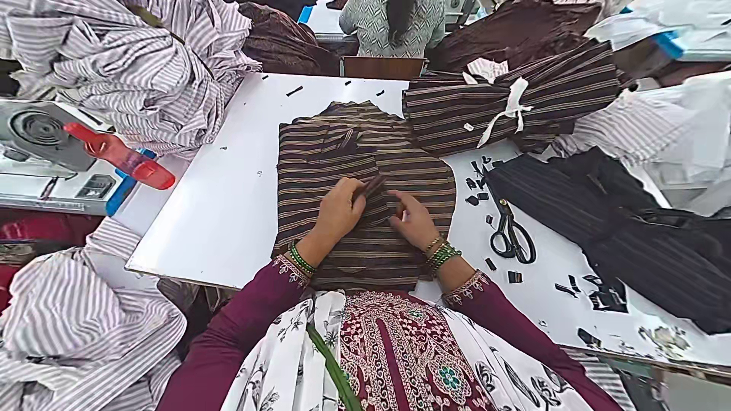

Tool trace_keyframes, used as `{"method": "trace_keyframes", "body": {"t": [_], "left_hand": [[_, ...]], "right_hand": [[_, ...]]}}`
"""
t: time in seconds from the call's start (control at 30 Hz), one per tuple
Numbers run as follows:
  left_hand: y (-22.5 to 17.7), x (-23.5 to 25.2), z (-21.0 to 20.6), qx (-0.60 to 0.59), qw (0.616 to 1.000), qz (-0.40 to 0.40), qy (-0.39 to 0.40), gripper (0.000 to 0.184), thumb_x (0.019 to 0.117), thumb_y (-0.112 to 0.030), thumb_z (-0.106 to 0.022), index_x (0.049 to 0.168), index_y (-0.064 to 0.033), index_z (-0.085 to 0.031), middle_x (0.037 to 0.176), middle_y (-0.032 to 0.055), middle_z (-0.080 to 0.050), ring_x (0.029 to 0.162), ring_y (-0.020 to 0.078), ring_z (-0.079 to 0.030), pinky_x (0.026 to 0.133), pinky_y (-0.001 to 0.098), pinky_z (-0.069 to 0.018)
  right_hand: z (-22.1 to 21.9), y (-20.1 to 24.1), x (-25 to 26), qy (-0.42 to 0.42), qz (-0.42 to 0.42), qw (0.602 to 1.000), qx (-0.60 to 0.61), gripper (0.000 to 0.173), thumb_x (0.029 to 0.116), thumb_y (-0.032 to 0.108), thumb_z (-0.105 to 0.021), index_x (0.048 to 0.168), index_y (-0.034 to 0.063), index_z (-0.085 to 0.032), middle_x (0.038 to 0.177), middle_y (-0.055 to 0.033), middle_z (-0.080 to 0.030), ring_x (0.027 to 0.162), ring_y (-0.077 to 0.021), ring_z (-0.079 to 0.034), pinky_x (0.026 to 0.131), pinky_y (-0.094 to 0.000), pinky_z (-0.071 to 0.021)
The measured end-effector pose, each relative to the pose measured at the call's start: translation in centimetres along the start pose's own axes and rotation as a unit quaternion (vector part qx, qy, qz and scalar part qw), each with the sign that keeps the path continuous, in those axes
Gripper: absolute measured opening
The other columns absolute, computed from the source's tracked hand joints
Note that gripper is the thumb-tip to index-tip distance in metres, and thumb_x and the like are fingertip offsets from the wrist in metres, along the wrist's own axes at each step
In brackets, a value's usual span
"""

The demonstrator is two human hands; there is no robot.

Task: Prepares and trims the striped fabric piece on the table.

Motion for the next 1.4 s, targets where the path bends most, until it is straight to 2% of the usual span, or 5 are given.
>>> {"method": "trace_keyframes", "body": {"t": [0.37,0.57,0.87,1.03,1.4], "left_hand": [[-2.1,-2.1,-5.2,-0.016,0.955,0.020,0.297,0.066,0.0987,-0.043,-0.064,0.146,0.0004,-0.050,0.142,0.0223,-0.056,0.133,0.0339,-0.053,0.114,0.0503,-0.0386],[-1.1,0.7,-1.6,0.020,0.979,0.048,0.199,0.043,0.1057,-0.030,-0.055,0.136,-0.0003,-0.061,0.137,0.0197,-0.061,0.129,0.0321,-0.057,0.111,0.0515,-0.0425],[9.9,-0.8,3.0,0.226,0.947,0.218,0.063,0.059,0.1034,-0.017,-0.048,0.160,-0.0076,-0.034,0.168,0.0243,-0.017,0.155,0.0465,-0.014,0.118,0.0709,-0.0144],[11.0,-3.5,3.6,0.107,0.976,0.128,-0.141,0.062,0.1004,-0.014,-0.047,0.155,0.0099,-0.030,0.163,0.0338,-0.021,0.151,0.0506,-0.025,0.119,0.0609,-0.0277],[12.1,-4.2,4.4,-0.004,0.983,0.141,-0.120,0.064,0.0895,0.002,-0.048,0.152,0.0109,-0.035,0.162,0.0341,-0.022,0.151,0.0444,-0.028,0.122,0.0490,-0.0287]], "right_hand": [[0.9,1.4,-2.0,-0.009,0.130,0.989,-0.077,0.027,0.1010,0.008,-0.051,0.106,-0.0121,-0.068,0.109,-0.0285,-0.066,0.105,-0.0420,-0.066,0.094,-0.0545,-0.0503],[-0.1,0.7,-4.9,0.198,0.145,0.966,-0.086,0.029,0.1030,0.014,-0.054,0.117,-0.0071,-0.068,0.108,-0.0271,-0.069,0.106,-0.0415,-0.065,0.098,-0.0551,-0.0471],[7.0,2.4,-0.4,-0.047,0.130,0.990,0.028,0.025,0.1023,0.007,-0.053,0.113,-0.0053,-0.071,0.110,-0.0218,-0.068,0.104,-0.0312,-0.065,0.095,-0.0459,-0.0501],[5.9,5.3,10.0,-0.099,0.081,0.991,-0.036,0.035,0.1086,0.022,-0.049,0.113,-0.0059,-0.070,0.117,-0.0288,-0.067,0.114,-0.0449,-0.063,0.098,-0.0625,-0.0474],[6.5,1.0,12.1,-0.137,-0.110,0.984,0.008,0.030,0.1057,0.016,-0.052,0.118,-0.0059,-0.068,0.119,-0.0283,-0.067,0.117,-0.0406,-0.062,0.103,-0.0571,-0.0450]]}}
Point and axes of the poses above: each hand's wrist, its own x-axis towards the middle knuckle, its own z-axis out of the back of the hand, y = z × x, the point moved 8 cm from there along x, towards the middle knuckle
